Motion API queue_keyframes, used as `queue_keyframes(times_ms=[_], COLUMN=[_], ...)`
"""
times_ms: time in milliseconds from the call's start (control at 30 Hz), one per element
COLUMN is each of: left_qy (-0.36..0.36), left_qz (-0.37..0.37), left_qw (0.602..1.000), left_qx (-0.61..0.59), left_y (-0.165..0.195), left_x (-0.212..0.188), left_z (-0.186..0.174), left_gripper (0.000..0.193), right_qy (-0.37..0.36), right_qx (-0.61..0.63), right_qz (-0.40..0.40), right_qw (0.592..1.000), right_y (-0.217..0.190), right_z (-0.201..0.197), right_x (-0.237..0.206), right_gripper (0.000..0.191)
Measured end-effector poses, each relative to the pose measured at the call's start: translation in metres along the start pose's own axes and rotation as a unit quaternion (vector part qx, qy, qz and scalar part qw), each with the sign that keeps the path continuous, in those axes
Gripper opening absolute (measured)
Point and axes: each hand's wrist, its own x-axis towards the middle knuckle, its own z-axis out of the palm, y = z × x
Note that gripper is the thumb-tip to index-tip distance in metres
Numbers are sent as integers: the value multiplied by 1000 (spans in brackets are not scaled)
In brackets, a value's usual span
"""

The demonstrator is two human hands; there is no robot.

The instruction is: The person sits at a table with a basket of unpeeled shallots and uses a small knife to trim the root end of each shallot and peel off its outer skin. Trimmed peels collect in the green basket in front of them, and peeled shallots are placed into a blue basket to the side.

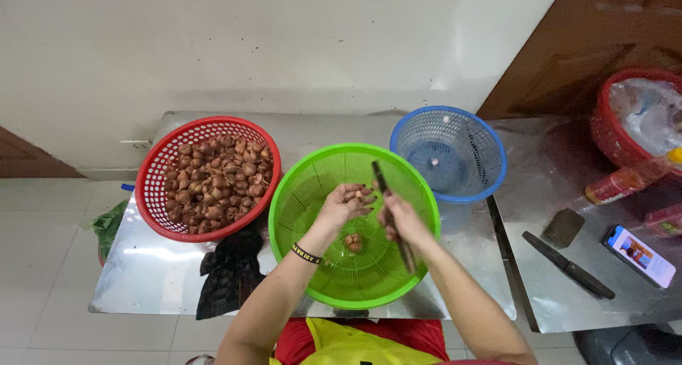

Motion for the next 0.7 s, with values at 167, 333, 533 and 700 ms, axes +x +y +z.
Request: queue_keyframes(times_ms=[167, 333, 533, 700], left_qy=[65, 146, 147, 170], left_qz=[89, 268, 198, 208], left_qw=[979, 800, 750, 793], left_qx=[172, 516, 614, 547], left_y=[17, 29, 32, 34], left_x=[-18, -41, -48, -46], left_z=[14, 27, 40, 40], left_gripper=[62, 97, 98, 95], right_qy=[-32, -71, -51, -28], right_qx=[75, 173, 155, 115], right_qz=[18, 49, 19, -13], right_qw=[997, 981, 986, 993], right_y=[2, -19, -22, -22], right_z=[35, 43, 49, 48], right_x=[-22, -33, -36, -36], right_gripper=[47, 53, 55, 53])
